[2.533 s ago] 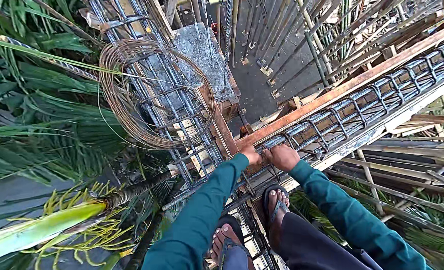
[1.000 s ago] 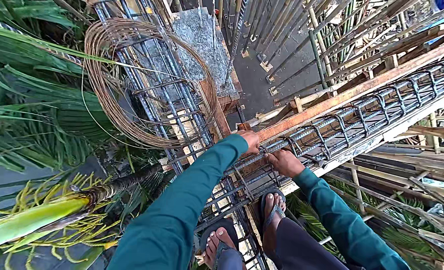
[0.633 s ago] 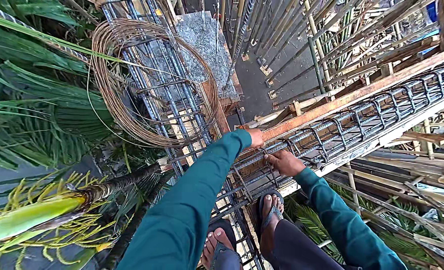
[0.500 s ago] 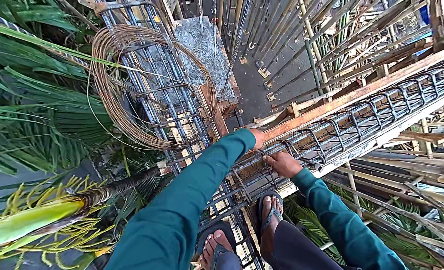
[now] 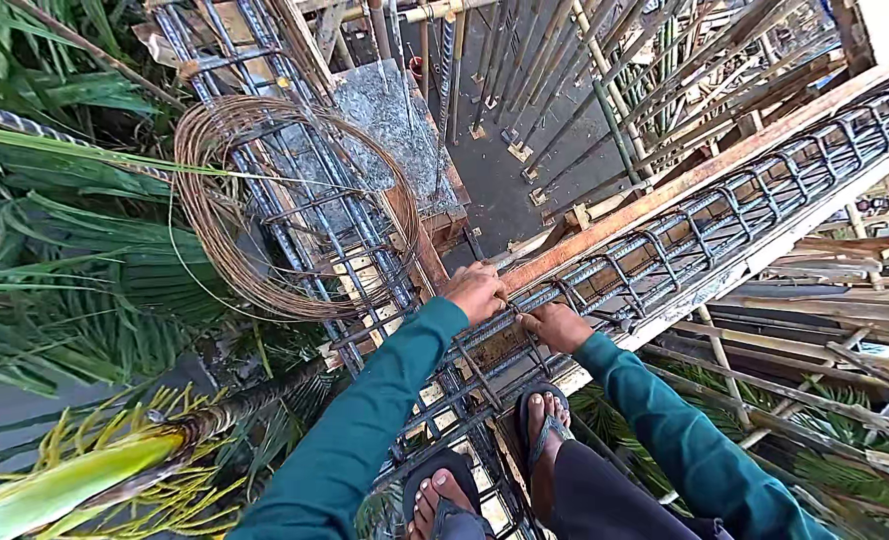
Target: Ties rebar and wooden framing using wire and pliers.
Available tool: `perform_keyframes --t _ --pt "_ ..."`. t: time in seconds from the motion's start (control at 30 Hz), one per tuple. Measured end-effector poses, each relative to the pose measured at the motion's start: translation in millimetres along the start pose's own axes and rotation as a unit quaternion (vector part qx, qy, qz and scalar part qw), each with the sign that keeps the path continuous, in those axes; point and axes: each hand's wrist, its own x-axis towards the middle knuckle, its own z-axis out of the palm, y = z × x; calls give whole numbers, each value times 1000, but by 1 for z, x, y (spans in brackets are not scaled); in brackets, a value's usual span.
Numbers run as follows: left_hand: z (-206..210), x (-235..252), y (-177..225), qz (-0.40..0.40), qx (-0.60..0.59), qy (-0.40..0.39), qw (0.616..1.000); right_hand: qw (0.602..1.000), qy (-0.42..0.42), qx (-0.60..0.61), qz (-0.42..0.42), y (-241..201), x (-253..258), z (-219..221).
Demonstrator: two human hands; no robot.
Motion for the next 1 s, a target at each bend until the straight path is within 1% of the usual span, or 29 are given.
perform_keyframes --t 0.07,0.1,0.13,0.17,0.2,0.23,0.27,0.3,0.37,0.47,0.57,0.63,0.7,0.77,0.83,0.9,1.0 --pt "19 -5 -1 64 71 152 984 1000 1 -3 -3 -1 -1 -1" --pt "28 -5 -1 64 84 199 974 1000 0 -3 -4 -2 -1 -1" --pt "36 -5 1 37 86 227 969 1000 -3 -4 -4 -2 -1 -1" --pt "43 -5 4 -18 67 238 969 1000 -4 -6 -4 -1 -1 0" --pt "47 -5 10 -91 35 233 968 1000 -2 -6 -3 1 -1 2" --pt "47 -5 15 -167 -11 211 963 1000 2 -7 -1 2 -1 2" --pt "44 -5 19 -225 -61 179 956 1000 8 -7 -1 0 0 2" --pt "46 -6 21 -250 -100 155 951 1000 11 -9 -1 -1 0 3" --pt "54 -7 27 -232 -143 137 952 1000 9 -16 -3 -3 0 2" --pt "65 -10 39 -172 -186 165 953 999 8 -33 -2 -4 -1 2" --pt "78 -16 44 -128 -195 185 955 999 10 -44 -3 -4 0 3" --pt "85 -20 46 -107 -197 196 955 1000 1 -26 -14 0 2 0" --pt "90 -24 47 -97 -206 191 955 999 -27 18 -20 5 0 -4" --pt "96 -26 46 -93 -206 192 955 996 -60 66 -8 9 -6 -7" --pt "98 -22 46 -92 -199 210 953 994 -61 94 13 11 -11 -13" --pt "100 -18 48 -92 -190 239 948 995 -54 83 27 10 -14 -20" --pt "104 -15 48 -81 -170 276 943 998 -42 19 42 1 -20 -27"
